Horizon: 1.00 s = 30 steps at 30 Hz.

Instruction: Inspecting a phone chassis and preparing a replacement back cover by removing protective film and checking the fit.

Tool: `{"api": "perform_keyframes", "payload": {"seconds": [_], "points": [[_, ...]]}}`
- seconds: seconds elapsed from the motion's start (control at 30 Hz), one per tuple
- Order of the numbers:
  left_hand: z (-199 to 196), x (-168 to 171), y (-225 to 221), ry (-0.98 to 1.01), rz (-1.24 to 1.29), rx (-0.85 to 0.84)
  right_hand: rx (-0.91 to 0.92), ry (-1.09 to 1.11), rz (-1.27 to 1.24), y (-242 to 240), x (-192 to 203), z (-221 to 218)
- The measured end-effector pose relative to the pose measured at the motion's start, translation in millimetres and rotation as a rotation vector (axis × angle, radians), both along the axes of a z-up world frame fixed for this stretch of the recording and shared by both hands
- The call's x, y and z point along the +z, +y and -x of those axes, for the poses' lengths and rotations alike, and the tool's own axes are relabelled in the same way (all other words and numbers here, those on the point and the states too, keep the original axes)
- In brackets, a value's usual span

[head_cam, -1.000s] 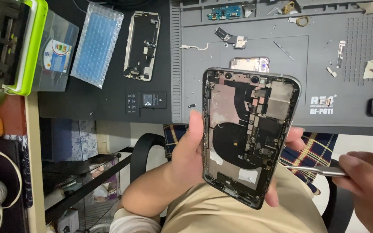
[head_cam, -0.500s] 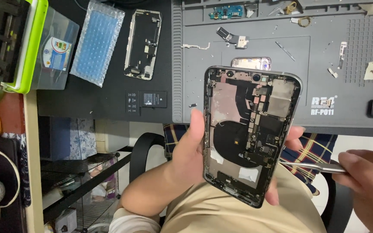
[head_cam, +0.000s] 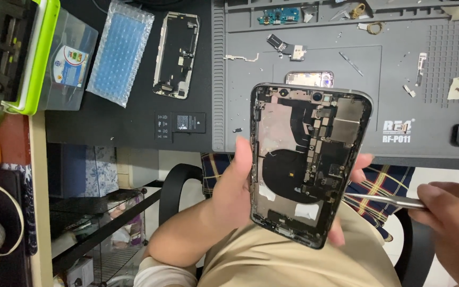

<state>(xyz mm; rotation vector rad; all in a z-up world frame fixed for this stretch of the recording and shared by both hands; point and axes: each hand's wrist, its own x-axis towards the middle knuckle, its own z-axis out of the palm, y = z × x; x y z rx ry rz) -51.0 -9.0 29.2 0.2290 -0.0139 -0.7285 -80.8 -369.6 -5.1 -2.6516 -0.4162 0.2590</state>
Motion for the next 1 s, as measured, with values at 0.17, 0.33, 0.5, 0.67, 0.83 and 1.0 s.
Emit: {"api": "perform_keyframes", "payload": {"seconds": [0.17, 0.33, 0.5, 0.67, 0.83, 1.0], "points": [[13, -28, 15, -0.007, -0.588, 0.133, 0.206, -0.191, -0.057, 5, 17, -13], [-16, 31, 5, -0.172, -0.370, -0.035, 0.210, -0.135, -0.012, 8, 19, -28], [7, -39, 0, 0.085, -0.706, 0.024, 0.351, -0.214, -0.076, 12, 22, -36], [-15, 4, -6, 0.668, -1.116, -0.196, 0.375, -0.266, -0.060, 25, 35, -46], [-8, -16, -14, 0.204, 0.231, 0.146, 0.196, -0.188, -0.097, 0, 2, -58], [-15, -12, 8, -0.068, -0.054, 0.335, -0.085, -0.245, -0.202, -63, -54, -44]]}}
